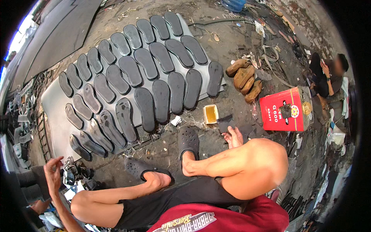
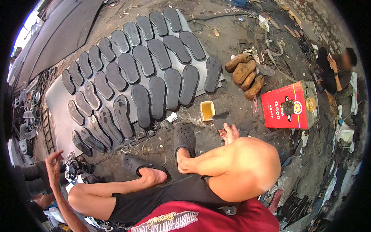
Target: The person sits on the ground and applies glue to the soles of black flip-flops using a small brush. They pick up each flip-flop, spread glue across the sole, and place it back on a sheet. The process is repeated for multiple flip-flops.
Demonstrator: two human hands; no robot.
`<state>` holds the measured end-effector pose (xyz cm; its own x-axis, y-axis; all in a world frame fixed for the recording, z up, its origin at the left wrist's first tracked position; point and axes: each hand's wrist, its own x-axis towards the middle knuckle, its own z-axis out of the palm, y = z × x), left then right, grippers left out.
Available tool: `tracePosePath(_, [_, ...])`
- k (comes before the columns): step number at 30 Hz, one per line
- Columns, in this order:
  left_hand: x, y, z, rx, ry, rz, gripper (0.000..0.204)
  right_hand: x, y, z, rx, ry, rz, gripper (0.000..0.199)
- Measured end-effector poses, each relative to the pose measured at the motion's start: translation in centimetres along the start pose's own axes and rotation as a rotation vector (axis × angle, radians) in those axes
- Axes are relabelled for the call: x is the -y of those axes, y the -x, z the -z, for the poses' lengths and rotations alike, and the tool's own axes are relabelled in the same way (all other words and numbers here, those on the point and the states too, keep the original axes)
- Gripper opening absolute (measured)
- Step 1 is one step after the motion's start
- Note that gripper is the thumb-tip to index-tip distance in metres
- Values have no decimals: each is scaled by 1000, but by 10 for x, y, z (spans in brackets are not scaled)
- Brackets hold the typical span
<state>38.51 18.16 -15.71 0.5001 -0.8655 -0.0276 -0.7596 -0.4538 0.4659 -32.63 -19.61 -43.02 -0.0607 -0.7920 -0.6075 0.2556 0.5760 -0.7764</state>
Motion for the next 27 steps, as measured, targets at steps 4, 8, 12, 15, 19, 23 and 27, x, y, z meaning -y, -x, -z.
tracePosePath(4, [-51, 19, -52, 16, 534, 328, 29, -21, 10, -4, 21, -22, -96, 31])
tracePosePath(8, [-20, 70, -156, -9, 866, 250, 85, -45, 7, -22, 54, -22, -90, 28])
tracePosePath(12, [-90, 106, -215, 325, 1285, 581, 87, -67, -2, -26, 123, -18, -116, 32])
tracePosePath(15, [-108, 114, -249, 441, 1496, 873, 80, -73, -4, -7, 40, -23, -96, 32])
tracePosePath(19, [-76, 161, -266, 251, 1537, 833, 77, -92, -15, 0, -119, 3, -98, 34])
tracePosePath(23, [-29, 214, -276, 36, 1657, 731, 75, -75, -13, 10, -173, 83, -57, 34])
tracePosePath(27, [-45, 206, -262, 2, 2005, 652, 71, -55, -17, 43, -192, 216, -23, 34])
